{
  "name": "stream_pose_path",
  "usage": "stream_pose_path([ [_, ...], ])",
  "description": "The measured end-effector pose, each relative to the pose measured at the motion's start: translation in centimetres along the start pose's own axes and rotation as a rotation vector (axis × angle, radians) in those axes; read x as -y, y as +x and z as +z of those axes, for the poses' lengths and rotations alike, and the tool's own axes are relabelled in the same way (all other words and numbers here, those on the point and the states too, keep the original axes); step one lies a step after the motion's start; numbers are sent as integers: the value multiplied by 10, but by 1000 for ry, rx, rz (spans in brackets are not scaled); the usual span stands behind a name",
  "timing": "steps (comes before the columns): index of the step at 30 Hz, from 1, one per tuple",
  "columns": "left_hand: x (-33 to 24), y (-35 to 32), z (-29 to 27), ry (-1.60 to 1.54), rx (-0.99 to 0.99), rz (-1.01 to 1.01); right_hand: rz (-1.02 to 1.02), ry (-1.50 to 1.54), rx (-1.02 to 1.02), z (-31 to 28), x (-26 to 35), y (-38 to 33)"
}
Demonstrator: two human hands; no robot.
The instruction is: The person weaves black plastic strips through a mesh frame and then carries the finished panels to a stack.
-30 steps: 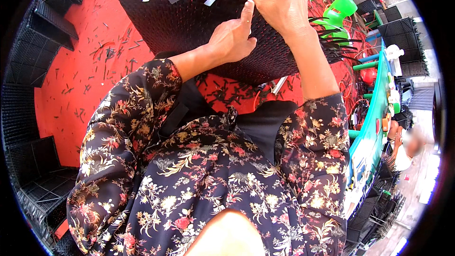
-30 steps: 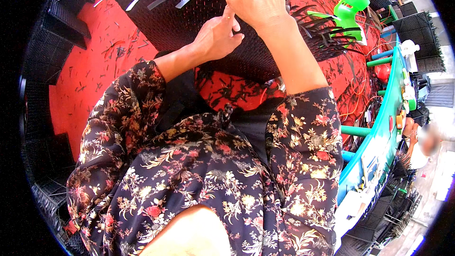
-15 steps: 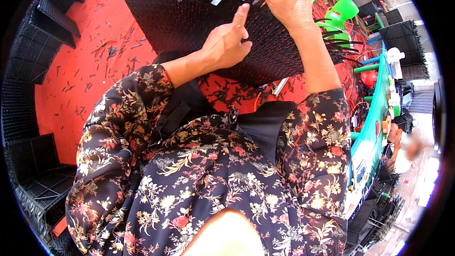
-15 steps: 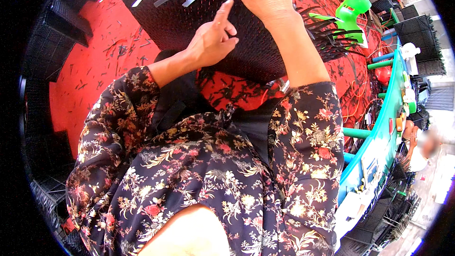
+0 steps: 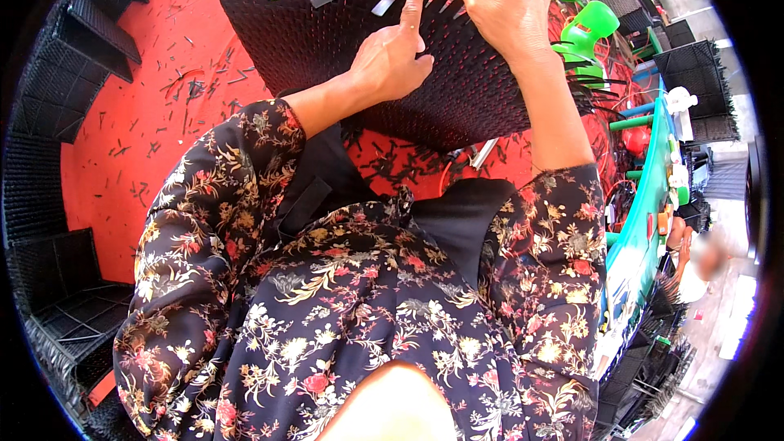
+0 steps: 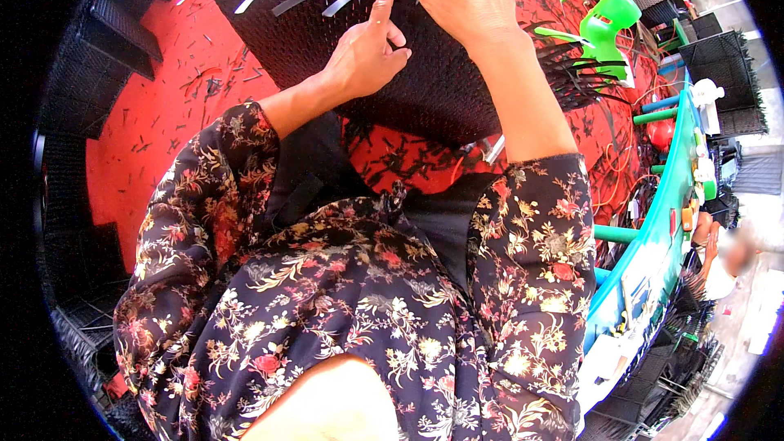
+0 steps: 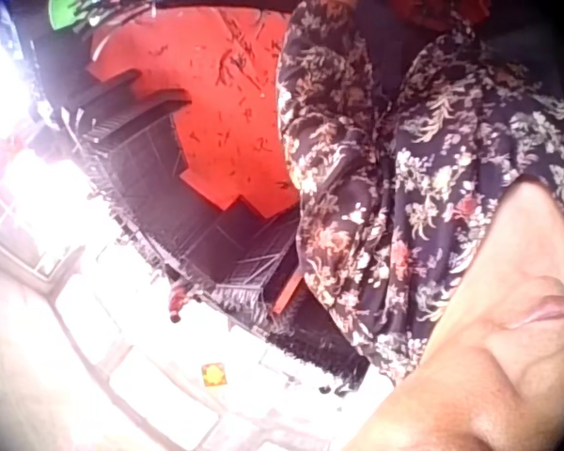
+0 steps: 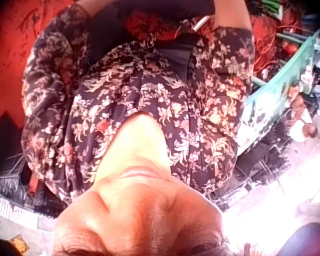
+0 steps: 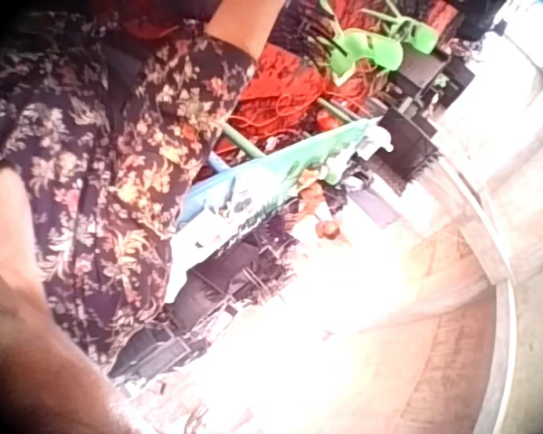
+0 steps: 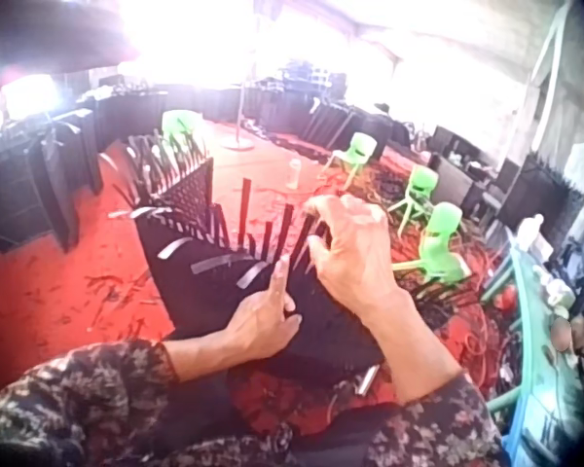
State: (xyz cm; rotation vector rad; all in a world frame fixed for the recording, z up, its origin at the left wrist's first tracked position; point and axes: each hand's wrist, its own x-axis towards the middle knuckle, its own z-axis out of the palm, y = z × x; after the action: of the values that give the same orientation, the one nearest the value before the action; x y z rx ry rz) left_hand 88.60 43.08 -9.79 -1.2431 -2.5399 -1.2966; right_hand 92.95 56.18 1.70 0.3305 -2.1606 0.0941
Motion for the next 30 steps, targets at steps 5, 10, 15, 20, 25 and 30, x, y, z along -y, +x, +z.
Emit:
stream_pose_path([
  [5,5,2,8,36,-42,6,-200,-186,83,-14,16,8],
  [10,2,6,9,27,-28,59,-209,-114,187,-10,29,7],
  [15,6,11,15,50,-72,173,-239,-38,144,-2,34,4],
  [20,8,9,15,39,-58,123,-268,-106,84,7,27,2],
  [25,-6,-14,1,-64,-90,44,-150,-131,41,7,16,1],
  [30,19,-28,-16,-85,-220,58,-112,-84,32,9,12,2],
])
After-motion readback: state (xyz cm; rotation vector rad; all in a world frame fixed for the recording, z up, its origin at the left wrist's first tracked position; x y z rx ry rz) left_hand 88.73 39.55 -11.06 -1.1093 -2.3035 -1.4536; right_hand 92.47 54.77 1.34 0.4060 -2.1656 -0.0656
